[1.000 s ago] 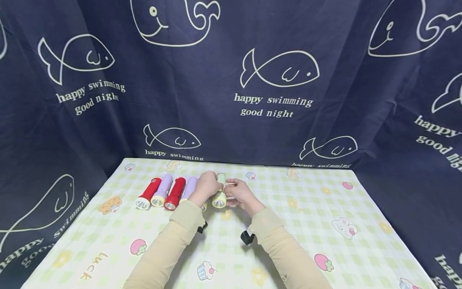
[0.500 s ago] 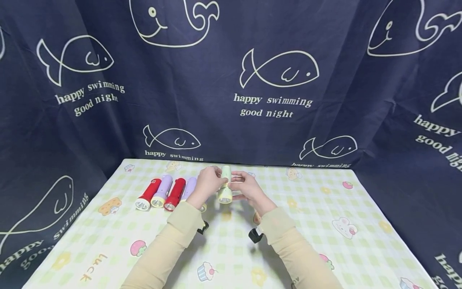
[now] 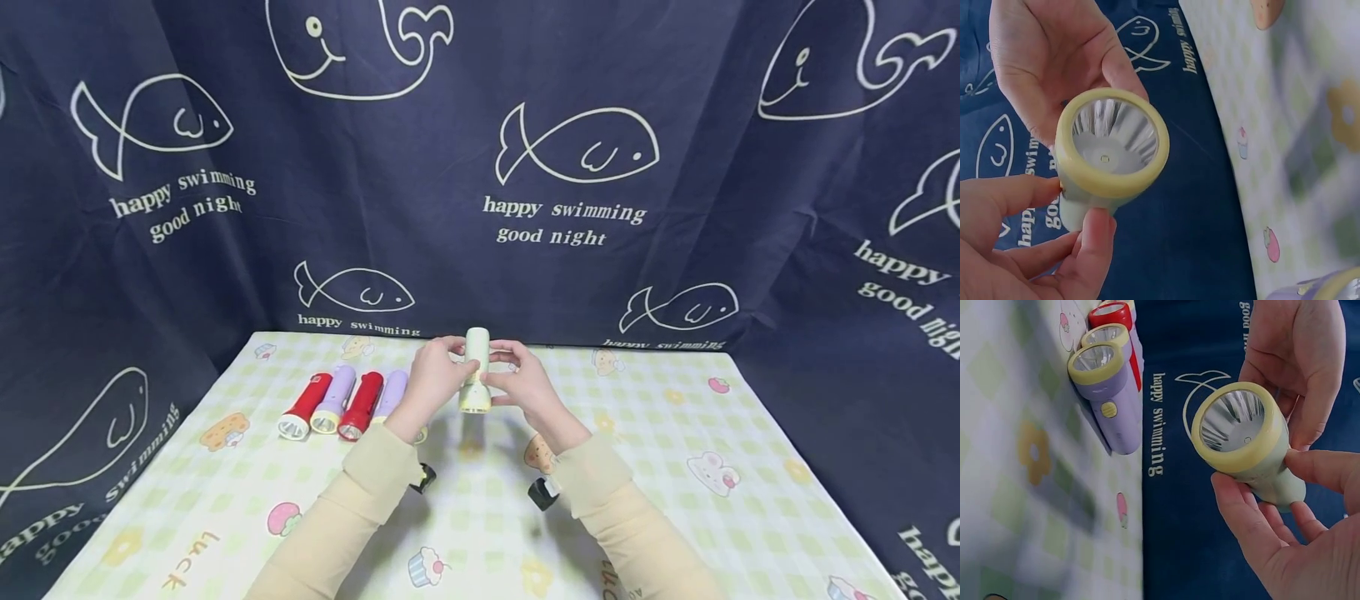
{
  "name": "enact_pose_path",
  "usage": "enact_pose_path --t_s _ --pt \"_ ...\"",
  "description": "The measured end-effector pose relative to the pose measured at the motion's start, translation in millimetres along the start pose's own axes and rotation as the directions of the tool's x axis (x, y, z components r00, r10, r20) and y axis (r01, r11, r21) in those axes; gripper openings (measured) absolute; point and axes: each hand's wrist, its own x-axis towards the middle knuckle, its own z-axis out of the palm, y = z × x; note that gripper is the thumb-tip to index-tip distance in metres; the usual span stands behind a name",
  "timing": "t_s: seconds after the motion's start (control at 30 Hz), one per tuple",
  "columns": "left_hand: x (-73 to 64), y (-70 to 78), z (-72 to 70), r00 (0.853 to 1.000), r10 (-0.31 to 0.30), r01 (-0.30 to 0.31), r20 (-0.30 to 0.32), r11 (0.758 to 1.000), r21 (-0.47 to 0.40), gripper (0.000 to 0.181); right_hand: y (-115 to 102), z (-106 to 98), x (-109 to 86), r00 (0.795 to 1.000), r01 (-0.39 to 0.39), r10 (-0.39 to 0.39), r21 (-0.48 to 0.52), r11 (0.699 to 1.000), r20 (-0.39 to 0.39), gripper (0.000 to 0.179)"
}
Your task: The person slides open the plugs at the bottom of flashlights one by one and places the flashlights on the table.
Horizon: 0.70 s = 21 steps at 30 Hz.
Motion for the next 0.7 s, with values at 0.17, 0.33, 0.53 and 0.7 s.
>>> enact_pose_path --t_s 0.17,0.33,0.53,0.7 --pt "-5.3 4.7 -3.6 1.0 0.013 -0.013 -0.007 0.997 -0.07 0.039 -3.2 -1.5 -5.3 0.999 0.047 -0.047 -0.014 0.999 0.004 0.055" --pt "-10.6 3.1 -3.1 1.0 0.013 -0.014 -0.006 0.992 -0.123 0.04 -1.0 -4.0 -10.3 0.998 0.066 -0.066 -0.005 0.998 0.019 0.057" --pt "-15.8 0.6 -2.6 1.0 0.019 -0.019 -0.001 0.985 -0.17 0.042 5.2 -4.3 -14.2 0.994 0.104 -0.104 -0.013 0.994 0.023 0.056" --pt "-19.1 -1.3 -1.7 0.999 0.04 -0.04 -0.005 0.972 -0.23 0.042 10.0 -5.2 -16.8 0.986 0.165 -0.165 -0.024 0.986 0.014 0.057"
